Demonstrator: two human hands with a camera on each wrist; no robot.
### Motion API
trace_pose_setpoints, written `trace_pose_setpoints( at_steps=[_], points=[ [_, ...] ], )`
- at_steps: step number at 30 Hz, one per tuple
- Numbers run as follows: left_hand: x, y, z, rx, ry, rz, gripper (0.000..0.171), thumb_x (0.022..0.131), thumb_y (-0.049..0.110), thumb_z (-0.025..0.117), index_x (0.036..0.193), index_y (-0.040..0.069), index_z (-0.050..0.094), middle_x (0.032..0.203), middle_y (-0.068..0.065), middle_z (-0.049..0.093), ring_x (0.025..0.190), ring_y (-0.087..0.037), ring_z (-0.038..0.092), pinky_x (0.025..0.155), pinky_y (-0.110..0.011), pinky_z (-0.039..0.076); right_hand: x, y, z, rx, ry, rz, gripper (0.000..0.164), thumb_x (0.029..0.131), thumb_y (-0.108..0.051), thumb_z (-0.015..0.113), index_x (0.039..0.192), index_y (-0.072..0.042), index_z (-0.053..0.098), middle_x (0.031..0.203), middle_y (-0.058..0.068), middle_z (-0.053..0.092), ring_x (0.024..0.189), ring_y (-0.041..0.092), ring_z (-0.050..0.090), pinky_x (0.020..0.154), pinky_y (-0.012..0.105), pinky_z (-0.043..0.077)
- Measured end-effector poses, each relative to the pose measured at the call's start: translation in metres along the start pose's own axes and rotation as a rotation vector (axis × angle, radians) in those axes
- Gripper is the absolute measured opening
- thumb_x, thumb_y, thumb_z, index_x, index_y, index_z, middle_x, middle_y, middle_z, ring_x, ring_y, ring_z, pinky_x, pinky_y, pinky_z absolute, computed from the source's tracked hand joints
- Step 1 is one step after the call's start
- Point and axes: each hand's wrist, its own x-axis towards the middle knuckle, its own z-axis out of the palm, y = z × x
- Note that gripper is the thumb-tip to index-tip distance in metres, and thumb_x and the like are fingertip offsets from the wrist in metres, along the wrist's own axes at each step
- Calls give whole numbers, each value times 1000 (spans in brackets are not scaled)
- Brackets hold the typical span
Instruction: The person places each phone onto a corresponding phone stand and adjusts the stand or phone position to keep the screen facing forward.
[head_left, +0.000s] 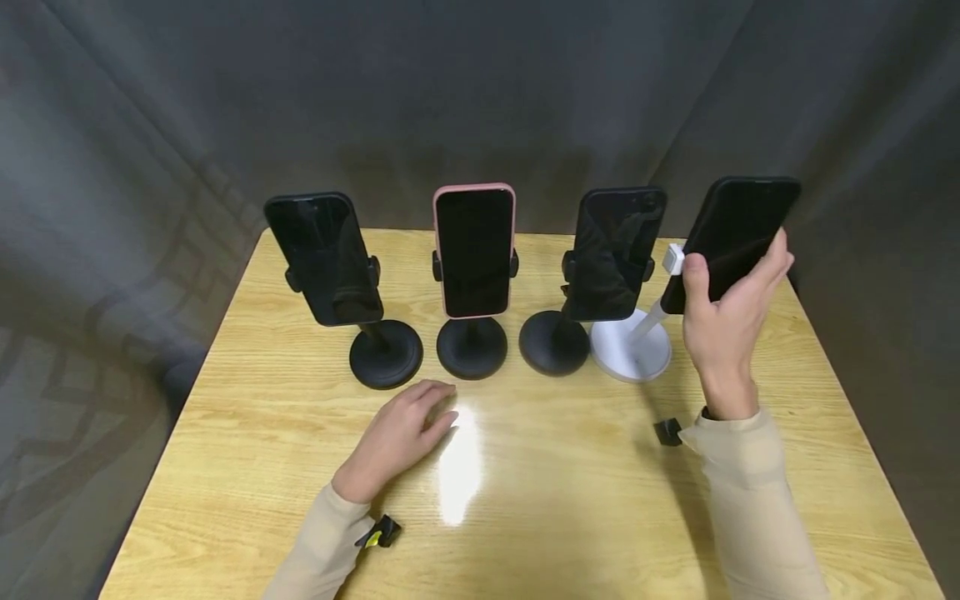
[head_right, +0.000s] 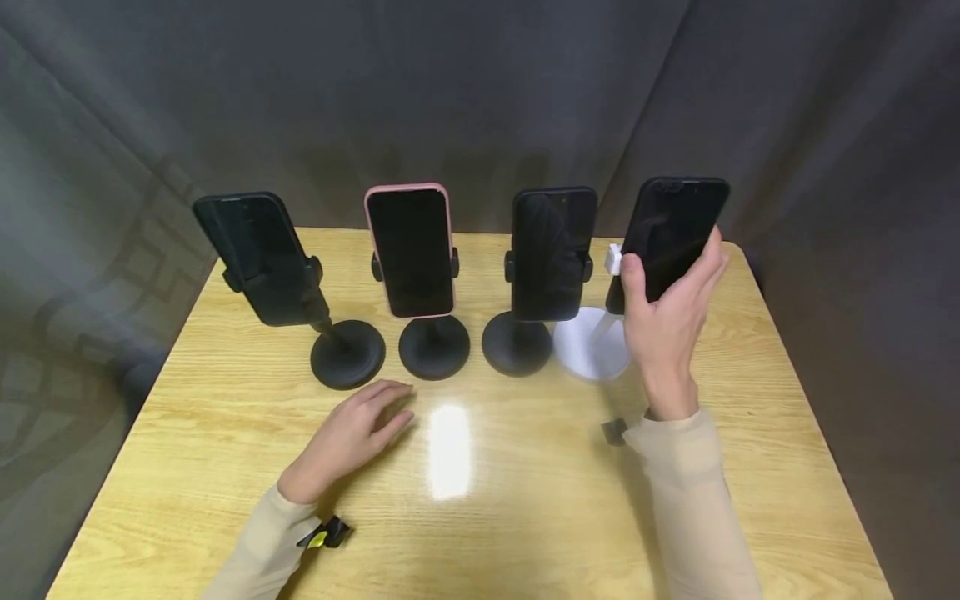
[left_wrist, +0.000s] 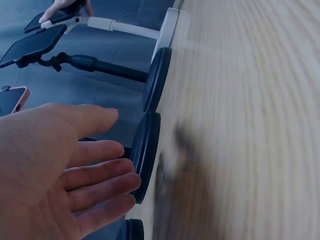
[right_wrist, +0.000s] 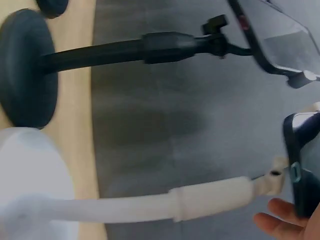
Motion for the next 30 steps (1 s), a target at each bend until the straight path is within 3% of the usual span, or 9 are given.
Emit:
trace_pose_setpoints(
  at_steps=[2, 5, 9, 13, 19, 23, 27, 30],
  points=[
    [-1, -1, 0, 5, -2, -2, 33, 97, 23, 74, 123, 4, 72, 122, -7, 71, 112, -23, 69, 98, -40, 56, -6, 5, -2, 30, -27, 28, 104, 90, -64, 66, 162, -7, 17, 166, 4, 22, 148, 16, 26, 124, 32, 17],
    [-3, -2, 1, 12, -4, 0, 33, 97, 24, 73, 124, 4, 71, 123, -8, 71, 113, -23, 69, 99, -40, 56, -15, 12, -6, 77, -69, 65, 106, 92, -54, 68, 163, -4, 6, 171, 6, 11, 153, 17, 21, 126, 28, 10],
    [-3, -2, 0, 7, 2, -3, 33, 97, 23, 74, 124, 4, 72, 123, -9, 71, 113, -24, 69, 98, -41, 57, -27, 21, -9, 49, -115, 109, 94, 94, -36, 67, 164, -14, 9, 161, 3, 31, 130, 14, 42, 108, 23, 34],
    [-3, -2, 1, 7, 16, -1, 34, 96, 22, 76, 123, 3, 72, 122, -10, 71, 112, -25, 69, 98, -42, 57, -37, 28, -10, 3, -155, 118, 86, 96, -33, 67, 163, -22, 15, 147, 6, 45, 109, 7, 48, 85, 19, 41],
    [-4, -4, 2, 9, 14, -10, 36, 95, 22, 76, 124, 1, 71, 122, -11, 71, 113, -27, 69, 98, -43, 57, -48, 33, -11, -26, -208, 120, 86, 96, -31, 70, 162, -25, 15, 125, -6, 54, 104, 4, 53, 84, 18, 45],
    [-5, -4, 3, 13, 7, -20, 36, 94, 22, 77, 124, 1, 71, 122, -10, 71, 113, -27, 69, 98, -43, 57, -54, 35, -9, -62, -252, 150, 83, 97, -30, 70, 161, -25, 17, 126, 1, 54, 107, 16, 57, 84, 16, 46],
    [-6, -4, 4, 8, -1, -27, 36, 95, 22, 76, 124, 1, 71, 122, -10, 70, 113, -27, 69, 98, -43, 56, -58, 38, -10, -122, -288, 174, 79, 96, -30, 71, 158, -15, 24, 137, 18, 49, 111, 32, 59, 82, 19, 43],
    [-6, -4, 5, 4, 4, -27, 36, 95, 21, 76, 124, 0, 71, 122, -11, 70, 113, -28, 69, 98, -44, 56, -62, 40, -11, -156, -311, 184, 80, 96, -33, 72, 156, -8, 25, 140, 24, 48, 111, 39, 59, 81, 27, 43]
  ],
)
